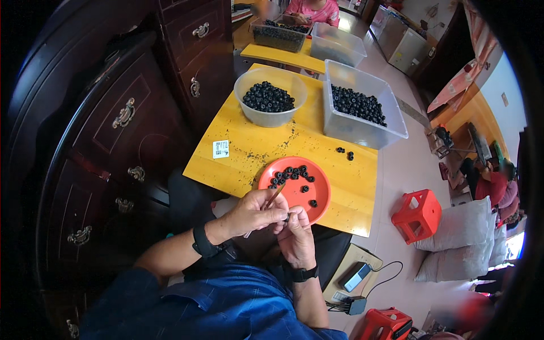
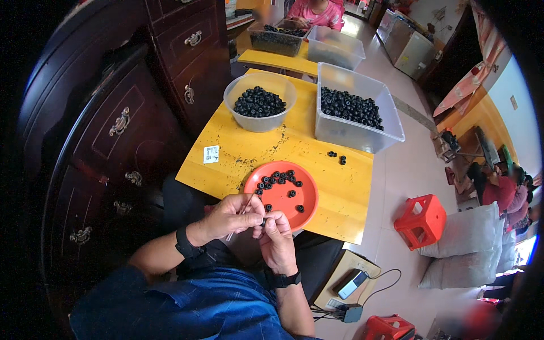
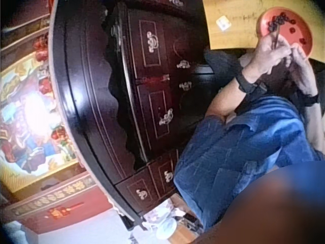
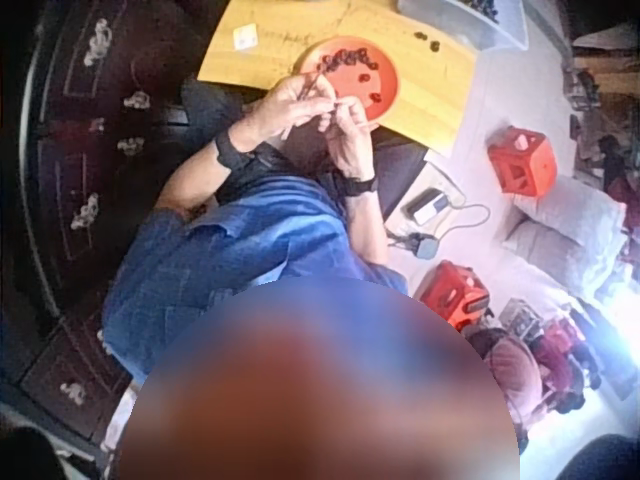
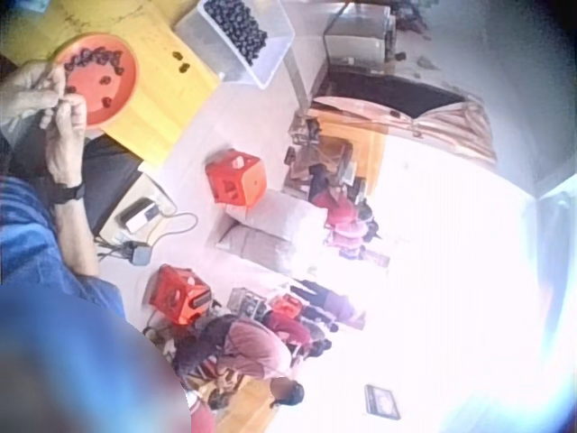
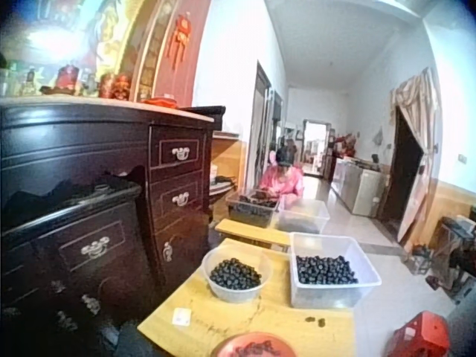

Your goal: Sorting and cleaning small black berries/fruit with a knife and placing them into containers.

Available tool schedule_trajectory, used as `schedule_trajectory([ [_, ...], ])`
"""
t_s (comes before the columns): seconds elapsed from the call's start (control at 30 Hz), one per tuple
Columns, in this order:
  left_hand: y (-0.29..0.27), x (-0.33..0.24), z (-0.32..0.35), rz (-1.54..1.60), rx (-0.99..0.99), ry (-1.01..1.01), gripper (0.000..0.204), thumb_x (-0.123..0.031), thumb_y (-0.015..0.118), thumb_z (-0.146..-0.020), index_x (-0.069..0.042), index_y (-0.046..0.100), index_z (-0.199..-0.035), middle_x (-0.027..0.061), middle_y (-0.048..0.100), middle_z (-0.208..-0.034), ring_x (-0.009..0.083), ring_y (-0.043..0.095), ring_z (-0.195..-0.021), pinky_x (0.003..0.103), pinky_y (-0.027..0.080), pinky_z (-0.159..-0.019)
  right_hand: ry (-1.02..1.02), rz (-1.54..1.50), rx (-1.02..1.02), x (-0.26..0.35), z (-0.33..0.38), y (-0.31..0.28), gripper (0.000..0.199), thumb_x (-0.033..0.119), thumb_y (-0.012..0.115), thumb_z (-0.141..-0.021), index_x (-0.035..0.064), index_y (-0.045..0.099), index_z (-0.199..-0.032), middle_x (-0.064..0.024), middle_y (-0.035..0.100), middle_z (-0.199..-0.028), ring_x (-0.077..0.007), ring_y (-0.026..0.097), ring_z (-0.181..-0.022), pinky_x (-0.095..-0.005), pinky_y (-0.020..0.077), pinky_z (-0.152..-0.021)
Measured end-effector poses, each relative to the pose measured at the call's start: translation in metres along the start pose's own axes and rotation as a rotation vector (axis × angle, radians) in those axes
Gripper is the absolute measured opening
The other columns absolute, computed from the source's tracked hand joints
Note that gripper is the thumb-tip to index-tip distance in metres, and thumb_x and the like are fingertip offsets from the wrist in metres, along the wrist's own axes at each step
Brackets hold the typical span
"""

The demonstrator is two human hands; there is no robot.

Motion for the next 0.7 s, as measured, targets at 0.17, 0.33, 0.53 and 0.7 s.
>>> schedule_trajectory([
  [0.17,0.003,-0.003,0.001,0.06,-0.03,-0.016,0.006,-0.011,0.06,-0.096,-0.005,0.059,-0.099,0.0004,0.062,-0.074,0.0062,0.059,-0.065,0.02,0.042,-0.052,0.028,-0.083,-0.002,0.001,0.002,0.003,0.014,0.022,0.061,-0.097,0.0094,0.059,-0.102,-0.0028,0.065,-0.091,-0.0136,0.061,-0.078,-0.0268,0.0502,-0.074],
  [0.33,-0.009,-0.012,0.004,-0.617,-0.129,0.23,0.017,-0.019,0.07,-0.088,-0.005,0.06,-0.092,0.0012,0.061,-0.07,0.0084,0.06,-0.063,0.025,0.042,-0.053,0.024,-0.065,0.002,0.004,-0.002,0.001,0.013,0.022,0.061,-0.097,0.0096,0.058,-0.1,-0.0031,0.065,-0.091,-0.0134,0.061,-0.078,-0.0264,0.0502,-0.073],
  [0.53,-0.003,-0.023,0.004,-1.038,-0.091,0.263,0.038,-0.04,0.075,-0.082,-0.007,0.057,-0.083,0.0075,0.061,-0.069,0.0247,0.063,-0.06,0.034,0.046,-0.055,0.022,-0.073,-0.062,0.002,-0.001,0.002,0.009,0.018,0.06,-0.098,0.0102,0.057,-0.101,-0.0022,0.065,-0.096,-0.0119,0.06,-0.081,-0.0258,0.0491,-0.072],
  [0.7,-0.004,-0.02,0.003,-1.078,-0.102,0.299,0.042,-0.046,0.074,-0.082,-0.007,0.057,-0.082,0.0092,0.063,-0.072,0.0284,0.065,-0.063,0.037,0.048,-0.056,0.039,-0.054,0.012,0.0,-0.002,-0.008,0.012,0.02,0.059,-0.098,0.0086,0.055,-0.098,-0.0076,0.065,-0.104,-0.0174,0.063,-0.094,-0.0323,0.0527,-0.083],
])
Point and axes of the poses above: each hand's wrist, its own z-axis away from the middle knuckle, its own y-axis out of the palm, x = y × z, the point moved 2 cm from there along -z, towards the middle knuckle
